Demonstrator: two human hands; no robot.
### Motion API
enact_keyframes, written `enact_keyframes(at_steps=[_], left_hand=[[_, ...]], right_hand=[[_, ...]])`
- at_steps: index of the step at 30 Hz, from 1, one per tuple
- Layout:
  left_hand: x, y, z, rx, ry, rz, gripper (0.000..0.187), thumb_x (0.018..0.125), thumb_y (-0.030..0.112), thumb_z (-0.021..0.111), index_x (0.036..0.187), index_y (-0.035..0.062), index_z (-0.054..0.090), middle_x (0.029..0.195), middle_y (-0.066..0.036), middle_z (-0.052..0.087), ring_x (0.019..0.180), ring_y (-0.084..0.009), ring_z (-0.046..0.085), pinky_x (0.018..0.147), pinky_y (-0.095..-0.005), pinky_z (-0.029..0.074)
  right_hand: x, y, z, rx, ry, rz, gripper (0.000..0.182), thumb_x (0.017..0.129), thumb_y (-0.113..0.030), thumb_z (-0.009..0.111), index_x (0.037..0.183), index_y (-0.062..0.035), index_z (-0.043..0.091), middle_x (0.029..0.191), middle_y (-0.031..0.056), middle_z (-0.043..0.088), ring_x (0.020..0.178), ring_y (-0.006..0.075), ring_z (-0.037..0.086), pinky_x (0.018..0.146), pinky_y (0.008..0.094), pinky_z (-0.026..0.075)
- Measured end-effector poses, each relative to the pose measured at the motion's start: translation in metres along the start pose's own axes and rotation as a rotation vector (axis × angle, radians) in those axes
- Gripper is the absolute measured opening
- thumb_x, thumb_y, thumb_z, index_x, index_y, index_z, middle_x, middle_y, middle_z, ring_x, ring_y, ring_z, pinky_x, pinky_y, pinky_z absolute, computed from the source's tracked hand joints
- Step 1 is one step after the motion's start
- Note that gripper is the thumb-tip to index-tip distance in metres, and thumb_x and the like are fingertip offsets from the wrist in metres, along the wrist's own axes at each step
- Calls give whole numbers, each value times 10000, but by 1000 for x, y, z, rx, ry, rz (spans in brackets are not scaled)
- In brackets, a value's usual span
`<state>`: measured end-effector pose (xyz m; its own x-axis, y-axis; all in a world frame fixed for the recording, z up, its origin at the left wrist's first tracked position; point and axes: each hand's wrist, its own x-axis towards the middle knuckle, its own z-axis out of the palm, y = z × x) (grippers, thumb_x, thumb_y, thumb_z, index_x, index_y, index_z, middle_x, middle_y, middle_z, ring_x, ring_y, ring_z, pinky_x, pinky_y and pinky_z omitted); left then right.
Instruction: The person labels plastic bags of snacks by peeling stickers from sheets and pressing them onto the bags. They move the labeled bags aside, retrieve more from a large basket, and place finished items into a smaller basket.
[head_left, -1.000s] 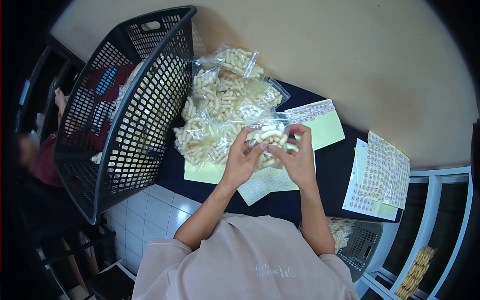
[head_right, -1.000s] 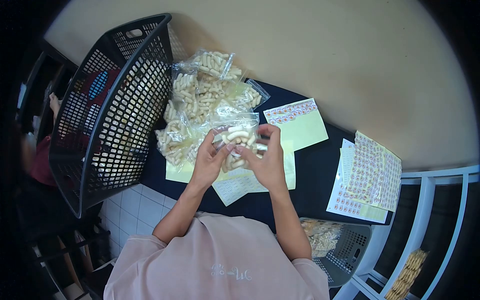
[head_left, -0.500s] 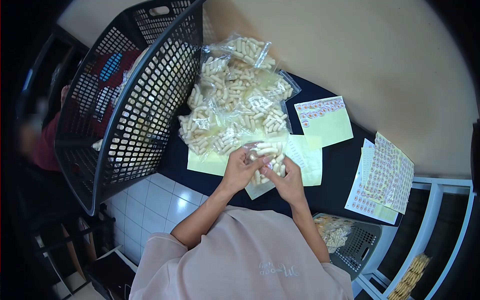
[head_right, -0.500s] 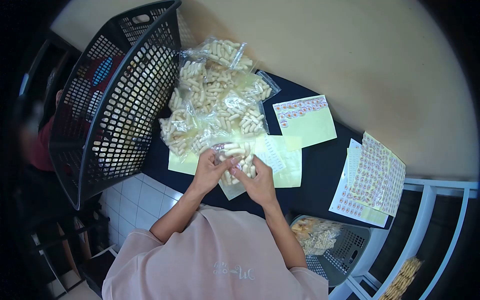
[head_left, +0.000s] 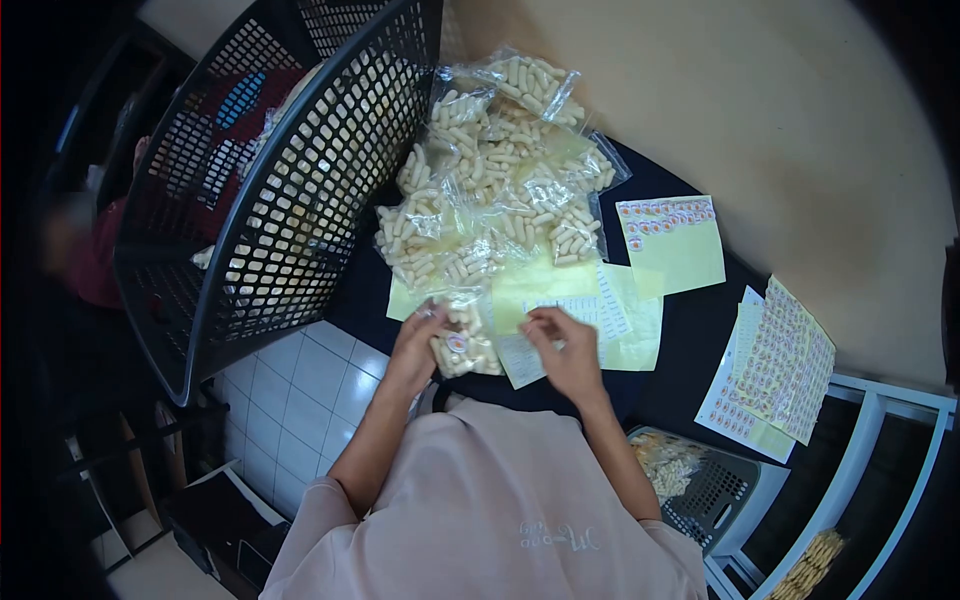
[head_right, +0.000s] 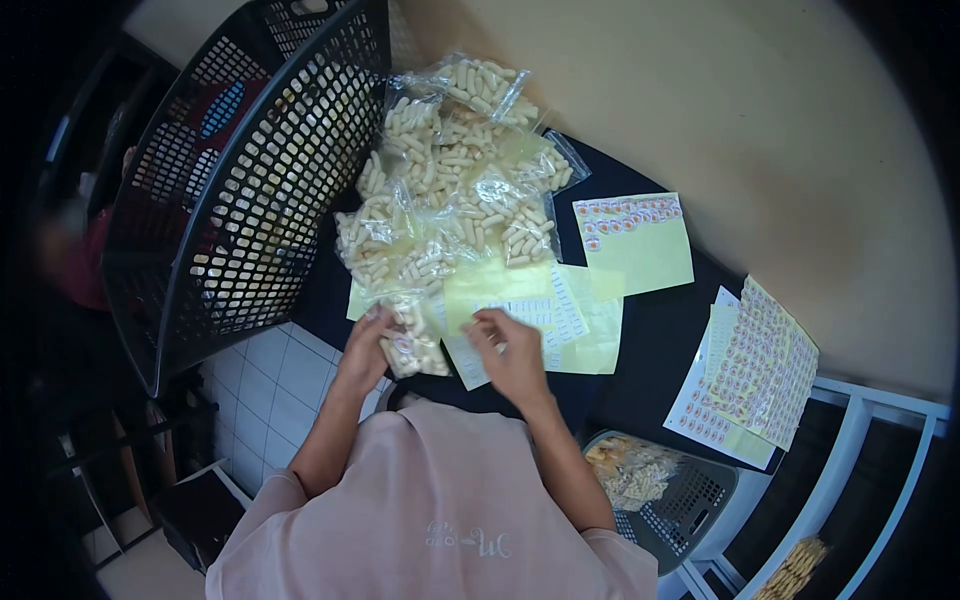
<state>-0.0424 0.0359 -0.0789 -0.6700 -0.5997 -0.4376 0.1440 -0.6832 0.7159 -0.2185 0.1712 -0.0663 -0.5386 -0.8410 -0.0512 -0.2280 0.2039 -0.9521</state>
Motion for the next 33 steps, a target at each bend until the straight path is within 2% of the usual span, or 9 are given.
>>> enact_keyframes(at_steps=[2,4,5,8,13,16,24,26,33], left_hand=[[2,5,-3,4,191,-58,391,975,365,486,1123,5,530,986,-106,629,808,-207,660,713,-337,556],[2,7,-1,201,188,-202,678,941,610,340,1184,0,508,1001,-133,628,546,-221,642,386,-267,458],[1,5,5,177,177,-231,708,934,628,325,1213,0,493,999,-127,627,553,-216,645,377,-256,447],[0,11,25,135,147,-265,729,936,633,307,1261,-1,466,1037,-119,621,573,-206,650,377,-241,439],[4,1,14,250,161,-223,660,978,554,296,1327,6,411,1241,-146,564,640,-202,661,442,-237,467],[4,2,19,182,53,-297,648,979,541,316,1353,16,381,1224,-153,572,637,-225,662,454,-251,469],[9,-4,29,97,81,-321,625,973,537,340,1375,59,348,1133,-164,615,626,-233,664,391,-226,436],[15,-11,26,84,24,-299,521,971,501,389,1263,72,434,1029,-127,619,673,-258,669,486,-300,503],[24,-14,40,-14,-47,-389,571,941,549,419,1276,86,416,1007,-122,618,729,-257,679,457,-289,494]], right_hand=[[15,14,-8,-137,43,-12,253,785,-52,701,1014,24,625,879,134,666,752,221,648,608,295,505],[22,15,-7,-204,8,-96,277,760,-41,711,1018,13,627,918,135,640,810,244,625,608,308,507],[24,15,-6,-271,-20,-180,303,735,-30,721,1022,3,629,958,136,615,867,266,601,609,321,509],[24,23,-2,-370,-67,-183,342,707,-10,724,1035,-12,630,1001,127,584,945,284,561,629,323,519],[28,23,-5,-254,-67,-87,330,700,2,723,1017,-2,632,977,122,588,902,276,573,637,312,521],[29,26,-5,-227,-55,-77,315,699,3,723,1002,4,635,971,119,592,878,267,580,629,310,518],[29,28,-5,-194,-34,-61,275,707,-4,720,971,10,644,956,121,607,837,257,589,621,313,515],[29,28,-6,-214,-42,-68,274,711,-20,722,975,8,653,951,121,612,811,252,594,623,312,510],[30,27,-9,-165,-67,-1,273,713,-51,735,971,7,669,938,122,618,770,245,595,619,315,500]])
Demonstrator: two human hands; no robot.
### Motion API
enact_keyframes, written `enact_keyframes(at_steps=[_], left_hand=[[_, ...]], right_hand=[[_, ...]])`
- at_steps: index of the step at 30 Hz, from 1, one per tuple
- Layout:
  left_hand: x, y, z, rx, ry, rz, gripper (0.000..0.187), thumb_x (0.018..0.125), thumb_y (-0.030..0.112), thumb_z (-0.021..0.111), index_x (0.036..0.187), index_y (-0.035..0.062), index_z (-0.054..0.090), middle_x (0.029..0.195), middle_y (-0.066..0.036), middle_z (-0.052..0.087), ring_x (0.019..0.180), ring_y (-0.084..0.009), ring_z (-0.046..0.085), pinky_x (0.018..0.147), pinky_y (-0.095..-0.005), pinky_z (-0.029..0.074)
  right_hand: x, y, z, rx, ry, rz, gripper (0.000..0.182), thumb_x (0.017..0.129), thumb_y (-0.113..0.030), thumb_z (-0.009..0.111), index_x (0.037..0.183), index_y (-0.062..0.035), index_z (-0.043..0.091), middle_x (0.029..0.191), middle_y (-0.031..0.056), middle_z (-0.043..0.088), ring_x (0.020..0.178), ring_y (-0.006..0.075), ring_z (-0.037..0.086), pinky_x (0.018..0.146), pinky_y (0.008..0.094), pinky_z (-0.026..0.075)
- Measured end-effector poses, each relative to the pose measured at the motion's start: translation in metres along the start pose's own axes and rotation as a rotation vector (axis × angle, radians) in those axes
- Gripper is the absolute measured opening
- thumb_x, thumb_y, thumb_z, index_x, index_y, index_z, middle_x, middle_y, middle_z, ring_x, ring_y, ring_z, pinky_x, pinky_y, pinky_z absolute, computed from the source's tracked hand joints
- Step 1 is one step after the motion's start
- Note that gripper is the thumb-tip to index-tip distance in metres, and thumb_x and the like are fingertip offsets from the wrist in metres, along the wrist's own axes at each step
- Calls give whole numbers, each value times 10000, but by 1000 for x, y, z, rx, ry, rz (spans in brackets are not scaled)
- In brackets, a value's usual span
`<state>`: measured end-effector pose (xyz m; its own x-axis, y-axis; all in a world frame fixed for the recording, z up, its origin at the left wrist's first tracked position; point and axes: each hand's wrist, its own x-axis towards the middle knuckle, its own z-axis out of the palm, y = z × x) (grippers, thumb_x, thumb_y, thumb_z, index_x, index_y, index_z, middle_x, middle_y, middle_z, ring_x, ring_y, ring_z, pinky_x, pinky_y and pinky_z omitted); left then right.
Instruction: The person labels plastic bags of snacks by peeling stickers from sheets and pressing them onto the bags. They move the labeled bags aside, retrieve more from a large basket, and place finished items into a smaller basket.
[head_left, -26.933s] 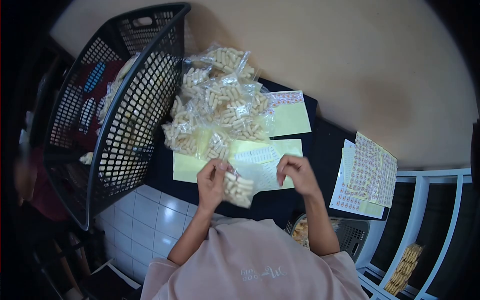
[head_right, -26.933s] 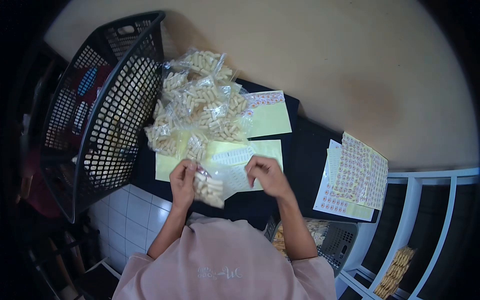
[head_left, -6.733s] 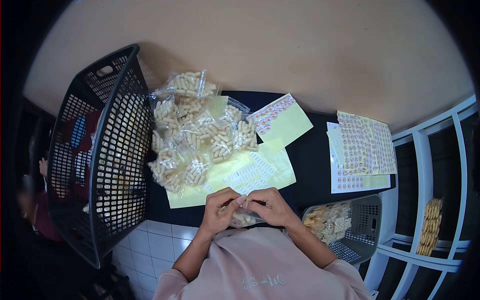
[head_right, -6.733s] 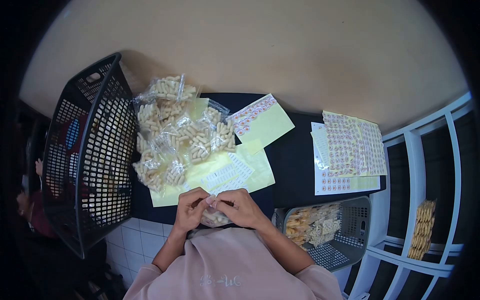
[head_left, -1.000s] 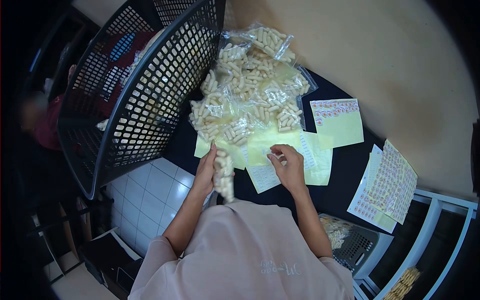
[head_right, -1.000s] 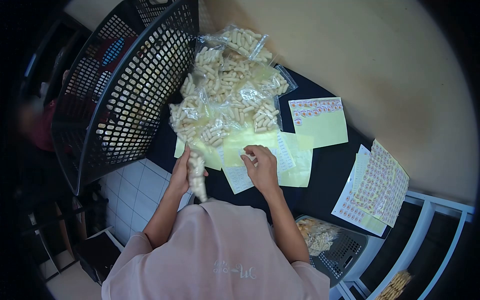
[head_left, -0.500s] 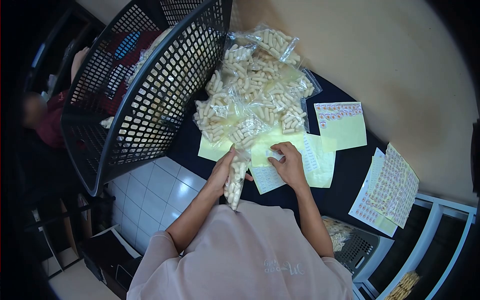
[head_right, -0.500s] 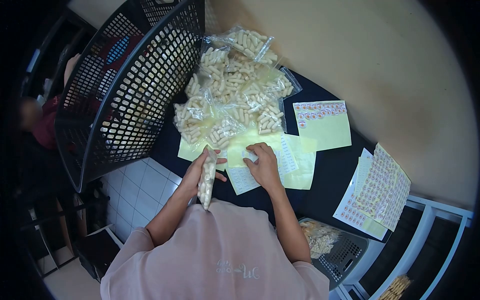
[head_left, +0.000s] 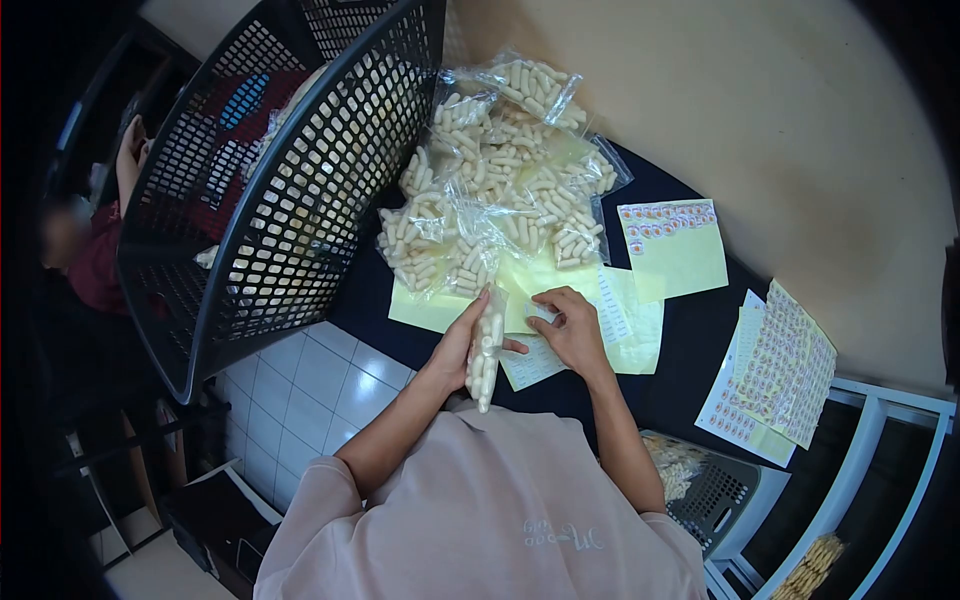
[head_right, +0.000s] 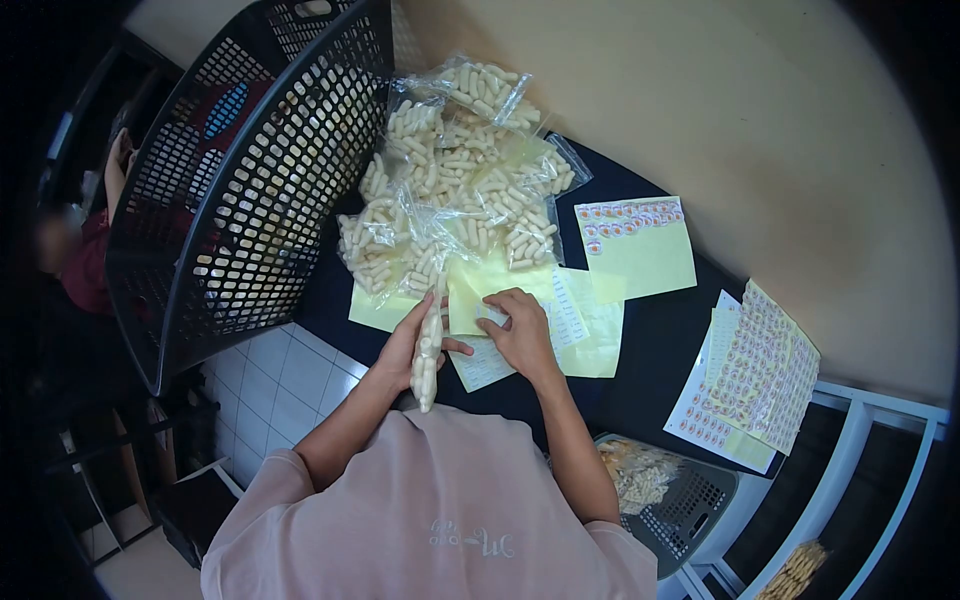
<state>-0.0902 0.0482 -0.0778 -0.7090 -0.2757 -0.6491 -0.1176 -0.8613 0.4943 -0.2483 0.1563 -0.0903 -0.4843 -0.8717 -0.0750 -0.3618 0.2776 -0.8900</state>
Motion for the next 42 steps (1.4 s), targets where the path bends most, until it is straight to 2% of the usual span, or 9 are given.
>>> enact_keyframes(at_steps=[6,15,17,22,23,27,32,34,42], left_hand=[[4,-1,0,5,-56,-20,559,940,553,420,1286,116,395,1036,-130,584,727,-259,680,440,-281,497],[11,-8,15,52,-64,90,405,974,447,432,1203,113,407,945,-64,536,649,-217,620,601,-359,543],[16,-14,9,86,9,104,494,942,512,468,1225,109,430,972,-66,517,655,-236,634,615,-345,499],[11,-13,13,118,60,145,482,932,498,488,1214,110,438,901,-60,558,624,-236,639,518,-301,476],[9,-9,7,111,0,71,308,996,391,398,1170,139,430,929,-52,532,655,-220,628,528,-319,528],[-5,2,11,187,56,111,253,990,317,452,1102,93,489,859,-40,569,666,-168,624,537,-298,517],[-16,13,-5,330,163,371,178,937,159,587,919,-13,631,860,-41,650,785,-78,584,723,-226,462],[-21,22,-3,362,108,440,193,957,141,544,961,-29,635,903,-78,675,814,-107,614,756,-243,485],[-37,47,53,205,-43,310,362,1000,245,454,1042,-73,621,986,-132,682,911,-164,648,840,-284,505]], right_hand=[[-2,-2,5,-60,36,-54,259,717,-50,734,961,9,670,906,127,627,766,247,603,609,317,492],[1,0,9,-18,170,13,105,747,-65,680,822,5,701,782,156,677,671,289,641,646,362,509],[3,7,10,-14,154,4,135,763,-83,679,863,2,707,783,146,690,671,230,670,625,314,510],[6,5,9,-61,152,28,106,781,-81,645,833,1,688,752,163,672,665,292,662,623,354,515],[7,6,11,-65,166,35,106,781,-81,645,833,1,688,752,163,672,665,292,662,623,354,515],[8,8,10,-59,288,-32,69,786,-24,598,811,34,626,790,210,641,700,350,637,649,408,498],[4,-7,2,149,430,-24,54,829,-6,602,863,32,619,748,175,640,649,277,649,571,345,498],[0,-25,-11,239,407,25,71,863,-41,616,903,12,643,718,108,660,614,132,647,502,258,471],[-16,-106,-50,3,304,-599,161,719,81,666,874,40,659,801,128,667,688,240,639,601,307,507]])
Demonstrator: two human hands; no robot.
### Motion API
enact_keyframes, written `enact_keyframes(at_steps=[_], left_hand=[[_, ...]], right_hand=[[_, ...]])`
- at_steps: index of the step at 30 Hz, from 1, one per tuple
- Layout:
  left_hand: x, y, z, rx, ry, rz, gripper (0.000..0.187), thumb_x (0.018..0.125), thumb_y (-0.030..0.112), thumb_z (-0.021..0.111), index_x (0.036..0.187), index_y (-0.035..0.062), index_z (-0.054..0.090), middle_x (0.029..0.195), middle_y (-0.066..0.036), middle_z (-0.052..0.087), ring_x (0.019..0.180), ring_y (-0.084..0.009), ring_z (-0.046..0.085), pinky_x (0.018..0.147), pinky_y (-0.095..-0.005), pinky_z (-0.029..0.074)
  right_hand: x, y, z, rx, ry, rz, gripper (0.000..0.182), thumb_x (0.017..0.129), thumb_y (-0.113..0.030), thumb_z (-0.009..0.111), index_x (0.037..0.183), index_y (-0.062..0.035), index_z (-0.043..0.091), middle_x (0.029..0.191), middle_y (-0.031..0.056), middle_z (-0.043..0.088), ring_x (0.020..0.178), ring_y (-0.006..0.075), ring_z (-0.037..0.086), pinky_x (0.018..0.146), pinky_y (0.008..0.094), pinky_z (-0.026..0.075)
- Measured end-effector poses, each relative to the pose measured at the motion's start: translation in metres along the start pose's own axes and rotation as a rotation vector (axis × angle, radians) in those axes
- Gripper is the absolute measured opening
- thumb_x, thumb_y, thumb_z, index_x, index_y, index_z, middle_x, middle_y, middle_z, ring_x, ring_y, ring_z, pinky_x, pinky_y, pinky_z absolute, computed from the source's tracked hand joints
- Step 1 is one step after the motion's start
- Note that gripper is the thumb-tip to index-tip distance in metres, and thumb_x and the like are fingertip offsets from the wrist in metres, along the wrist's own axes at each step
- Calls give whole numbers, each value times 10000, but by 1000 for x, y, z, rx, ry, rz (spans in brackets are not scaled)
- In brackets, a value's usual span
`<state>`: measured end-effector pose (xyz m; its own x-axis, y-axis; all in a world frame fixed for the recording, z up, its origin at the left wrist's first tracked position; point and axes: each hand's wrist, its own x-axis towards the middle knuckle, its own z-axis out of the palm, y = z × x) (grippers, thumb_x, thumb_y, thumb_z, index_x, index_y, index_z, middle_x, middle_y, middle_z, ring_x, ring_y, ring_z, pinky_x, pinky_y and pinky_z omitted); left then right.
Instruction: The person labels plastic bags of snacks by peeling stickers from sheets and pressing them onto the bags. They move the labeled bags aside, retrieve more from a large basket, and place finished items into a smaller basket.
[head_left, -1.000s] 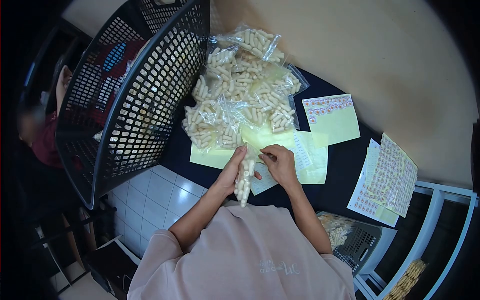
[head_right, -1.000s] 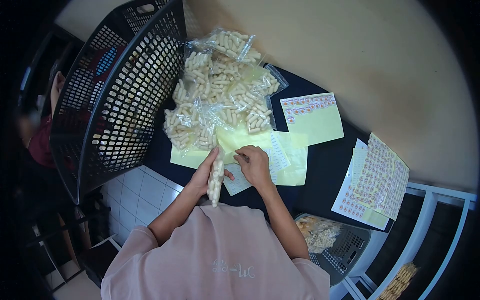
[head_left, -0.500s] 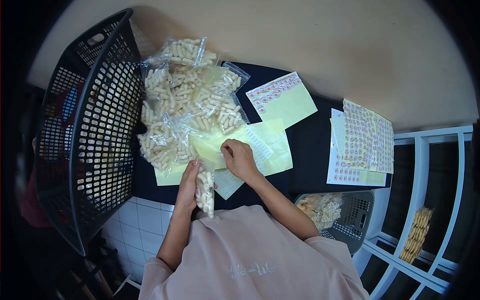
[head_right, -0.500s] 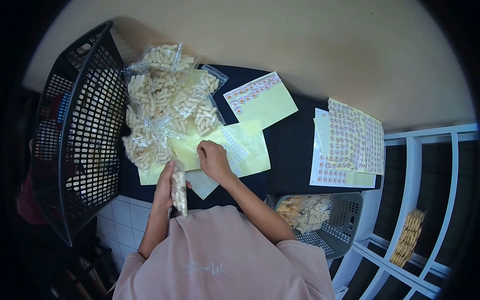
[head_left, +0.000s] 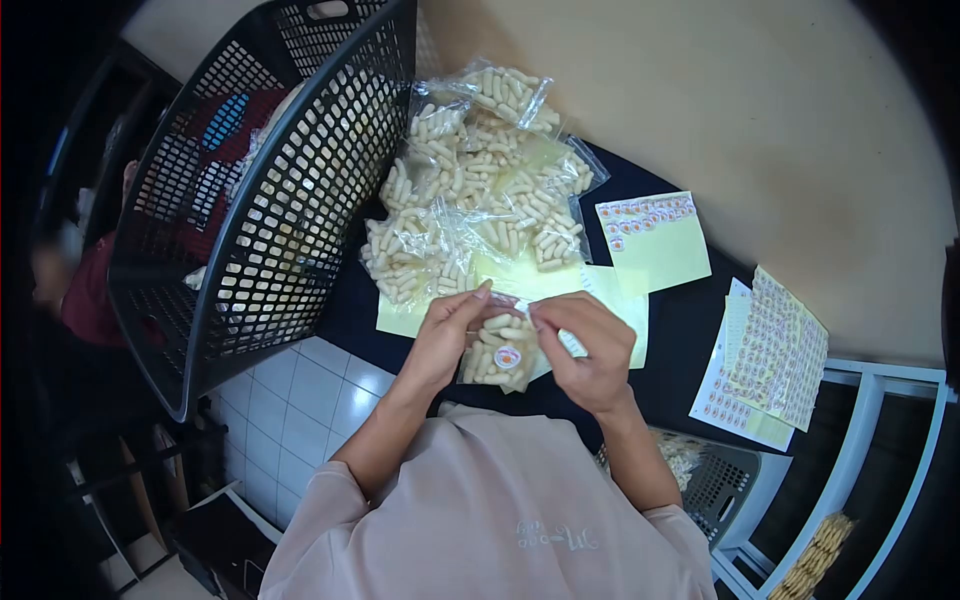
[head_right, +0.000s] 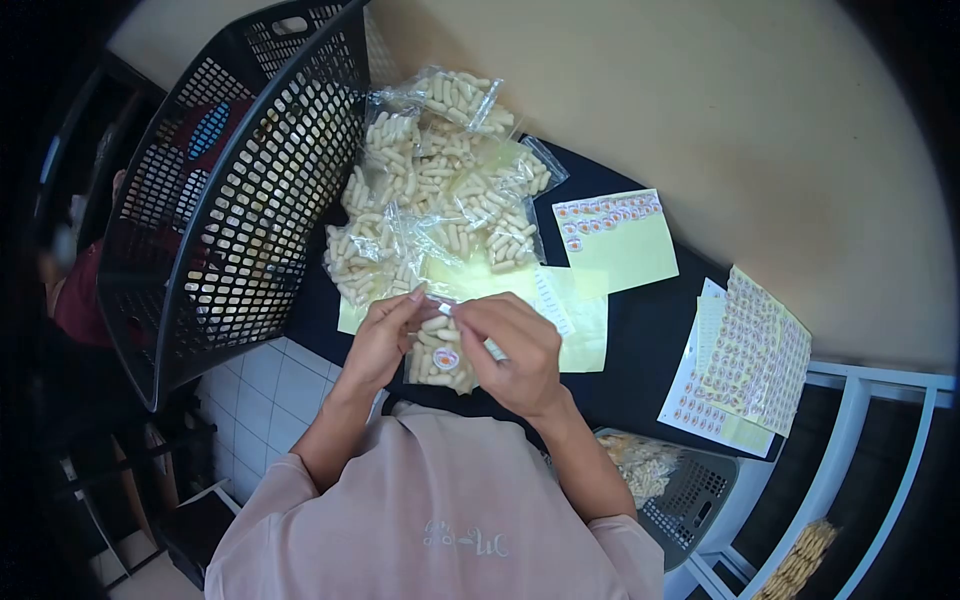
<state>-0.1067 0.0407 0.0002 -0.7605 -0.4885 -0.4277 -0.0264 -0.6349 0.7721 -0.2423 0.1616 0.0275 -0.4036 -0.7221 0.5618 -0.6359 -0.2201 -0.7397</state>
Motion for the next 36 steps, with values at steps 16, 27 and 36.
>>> enact_keyframes(at_steps=[16,27,36], left_hand=[[1,-8,12,134,-68,-11,344,977,302,508,998,-4,664,861,-35,656,777,-61,596,647,-209,478],[16,-30,7,293,-43,165,360,992,235,497,978,-87,657,848,-92,681,751,-97,614,692,-235,500],[20,-22,18,330,-75,302,140,937,85,575,883,-38,617,800,-67,639,715,-107,615,688,-238,492]], right_hand=[[-5,12,-1,-193,-360,-109,263,682,19,688,940,32,639,949,123,580,863,258,566,741,345,494],[-9,11,-19,-376,-368,6,277,723,-41,686,1000,-63,691,964,119,554,861,277,542,706,351,489],[-16,7,-31,16,-94,462,283,741,-68,761,985,20,648,890,147,657,784,224,636,690,307,499]])
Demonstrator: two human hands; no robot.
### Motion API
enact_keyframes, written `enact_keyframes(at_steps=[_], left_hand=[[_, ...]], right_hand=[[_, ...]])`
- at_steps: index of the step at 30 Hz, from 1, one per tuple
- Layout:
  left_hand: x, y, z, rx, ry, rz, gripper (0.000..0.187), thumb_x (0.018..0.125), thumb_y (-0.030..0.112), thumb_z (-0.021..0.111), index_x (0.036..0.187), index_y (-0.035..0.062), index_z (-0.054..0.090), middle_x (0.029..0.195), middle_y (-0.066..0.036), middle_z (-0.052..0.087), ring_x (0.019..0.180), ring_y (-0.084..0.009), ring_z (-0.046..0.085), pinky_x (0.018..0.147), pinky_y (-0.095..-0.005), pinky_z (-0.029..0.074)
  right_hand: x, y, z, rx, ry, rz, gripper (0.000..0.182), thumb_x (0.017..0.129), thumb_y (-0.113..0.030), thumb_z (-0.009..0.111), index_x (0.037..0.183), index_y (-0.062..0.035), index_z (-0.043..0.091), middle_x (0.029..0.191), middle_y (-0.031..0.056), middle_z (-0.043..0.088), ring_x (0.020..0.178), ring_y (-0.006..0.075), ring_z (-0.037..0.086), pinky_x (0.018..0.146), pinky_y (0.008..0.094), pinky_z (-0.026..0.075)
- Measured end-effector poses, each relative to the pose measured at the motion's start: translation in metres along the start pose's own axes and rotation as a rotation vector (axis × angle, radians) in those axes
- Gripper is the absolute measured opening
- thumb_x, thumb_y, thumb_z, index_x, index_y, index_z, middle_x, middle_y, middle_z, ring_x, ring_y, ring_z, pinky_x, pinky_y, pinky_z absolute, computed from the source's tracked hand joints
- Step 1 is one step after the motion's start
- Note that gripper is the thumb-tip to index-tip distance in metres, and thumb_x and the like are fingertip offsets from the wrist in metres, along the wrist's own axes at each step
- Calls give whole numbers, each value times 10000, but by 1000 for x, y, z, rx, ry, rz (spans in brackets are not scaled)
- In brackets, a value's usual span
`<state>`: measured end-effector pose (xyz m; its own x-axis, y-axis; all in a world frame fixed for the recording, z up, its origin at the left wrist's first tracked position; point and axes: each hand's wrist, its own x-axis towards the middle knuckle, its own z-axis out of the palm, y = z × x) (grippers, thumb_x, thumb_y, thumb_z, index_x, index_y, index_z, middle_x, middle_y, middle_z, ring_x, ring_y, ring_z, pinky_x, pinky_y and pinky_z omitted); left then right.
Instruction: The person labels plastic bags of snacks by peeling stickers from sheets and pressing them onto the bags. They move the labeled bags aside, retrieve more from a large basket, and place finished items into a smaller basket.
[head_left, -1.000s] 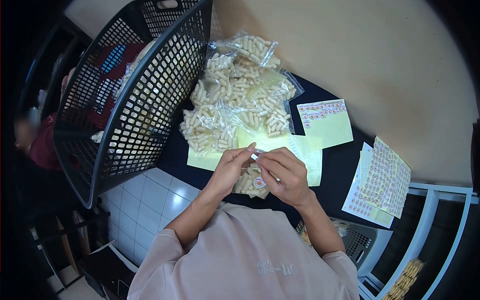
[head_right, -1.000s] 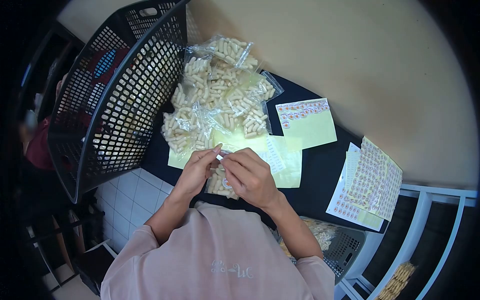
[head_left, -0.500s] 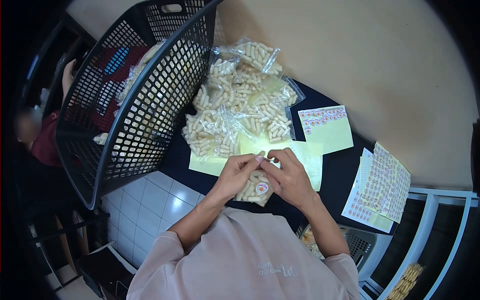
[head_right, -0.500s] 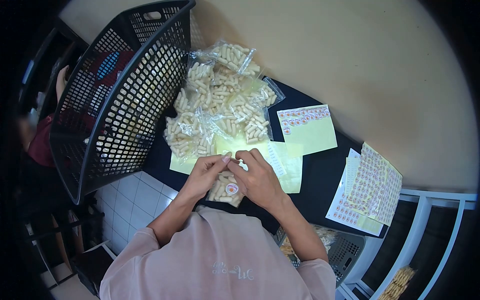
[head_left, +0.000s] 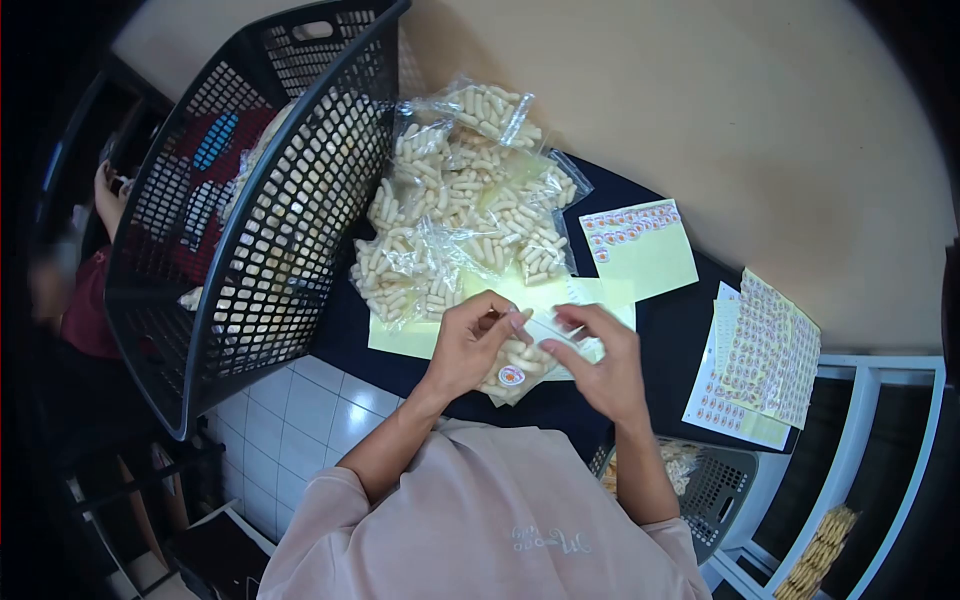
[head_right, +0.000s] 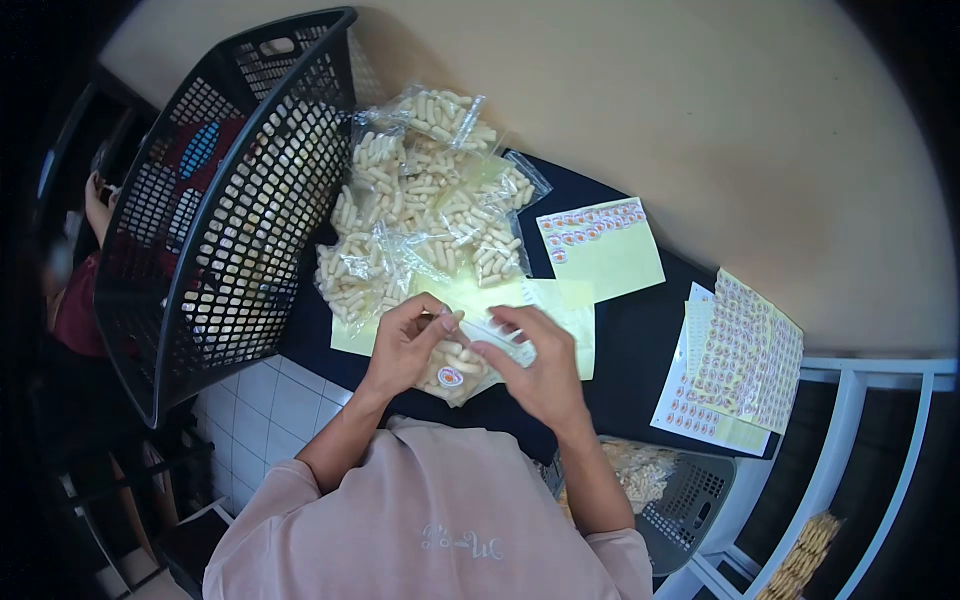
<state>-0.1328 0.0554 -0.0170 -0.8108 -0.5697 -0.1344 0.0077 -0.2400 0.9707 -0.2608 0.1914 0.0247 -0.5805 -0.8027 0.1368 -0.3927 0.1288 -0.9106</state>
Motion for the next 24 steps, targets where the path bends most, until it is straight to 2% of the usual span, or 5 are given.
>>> enact_keyframes(at_steps=[6,10,16,22,24], left_hand=[[-2,20,17,398,-41,350,175,865,61,615,727,-45,594,602,-81,552,560,-139,527,526,-278,382],[-8,15,22,441,-43,345,169,870,53,608,736,-47,590,611,-89,551,545,-138,502,522,-279,374],[-2,12,26,430,-27,385,150,871,25,588,745,-55,568,634,-97,540,559,-157,495,535,-289,382],[11,29,12,419,-391,377,128,898,54,531,834,-55,555,719,-122,519,640,-222,516,596,-315,411],[11,31,11,411,-403,382,134,895,64,540,831,-52,554,712,-116,527,630,-211,515,587,-311,408]], right_hand=[[-19,15,15,351,-37,176,91,808,-48,687,804,36,653,693,57,645,656,69,562,627,242,458],[-30,11,17,411,-11,268,120,817,-53,676,743,28,625,634,14,584,612,57,492,583,231,403],[-38,7,15,570,-19,445,107,872,-60,636,802,18,615,678,-12,569,647,49,500,601,217,411],[-30,-1,8,581,-91,323,86,889,-52,602,878,33,604,791,27,597,744,53,532,679,223,450],[-24,-3,5,550,-123,290,84,885,-50,601,880,34,604,790,30,599,743,55,533,681,226,450]])
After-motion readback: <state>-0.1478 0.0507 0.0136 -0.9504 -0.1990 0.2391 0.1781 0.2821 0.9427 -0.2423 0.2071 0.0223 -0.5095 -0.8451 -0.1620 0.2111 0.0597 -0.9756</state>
